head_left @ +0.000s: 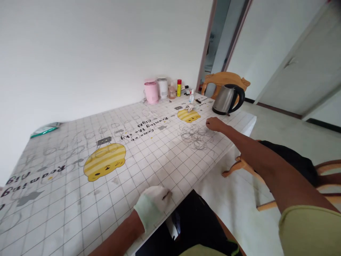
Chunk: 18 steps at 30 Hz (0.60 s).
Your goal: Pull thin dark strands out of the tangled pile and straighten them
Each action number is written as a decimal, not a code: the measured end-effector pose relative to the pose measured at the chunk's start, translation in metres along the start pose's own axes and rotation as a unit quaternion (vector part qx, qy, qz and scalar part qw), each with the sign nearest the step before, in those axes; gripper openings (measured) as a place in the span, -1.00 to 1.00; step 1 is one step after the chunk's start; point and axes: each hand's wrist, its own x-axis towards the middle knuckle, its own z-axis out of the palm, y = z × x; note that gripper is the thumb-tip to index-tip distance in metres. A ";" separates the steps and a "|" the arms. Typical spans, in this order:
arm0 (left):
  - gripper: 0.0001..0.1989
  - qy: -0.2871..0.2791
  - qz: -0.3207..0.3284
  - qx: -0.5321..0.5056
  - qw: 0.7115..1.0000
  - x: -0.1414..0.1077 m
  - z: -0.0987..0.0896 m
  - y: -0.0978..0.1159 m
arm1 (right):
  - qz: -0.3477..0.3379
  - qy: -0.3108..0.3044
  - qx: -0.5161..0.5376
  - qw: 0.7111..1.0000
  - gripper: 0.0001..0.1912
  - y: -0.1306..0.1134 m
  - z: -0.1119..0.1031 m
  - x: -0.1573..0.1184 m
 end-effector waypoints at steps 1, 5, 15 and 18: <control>-0.57 0.000 0.000 -0.002 1.000 0.000 0.000 0.000 | -0.018 0.006 0.000 1.000 -0.73 -0.007 0.002 0.006; -0.61 0.009 -0.006 0.004 1.000 0.001 0.005 -0.003 | -0.087 0.024 0.000 0.996 -0.70 -0.049 0.003 0.035; -0.57 0.022 0.009 -0.003 1.000 -0.002 0.001 -0.002 | -0.155 -0.010 -0.030 0.987 -0.69 -0.124 0.011 0.089; -0.57 0.018 0.012 -0.012 1.000 -0.002 -0.002 0.000 | -0.177 -0.014 -0.008 0.984 -0.74 -0.119 0.012 0.090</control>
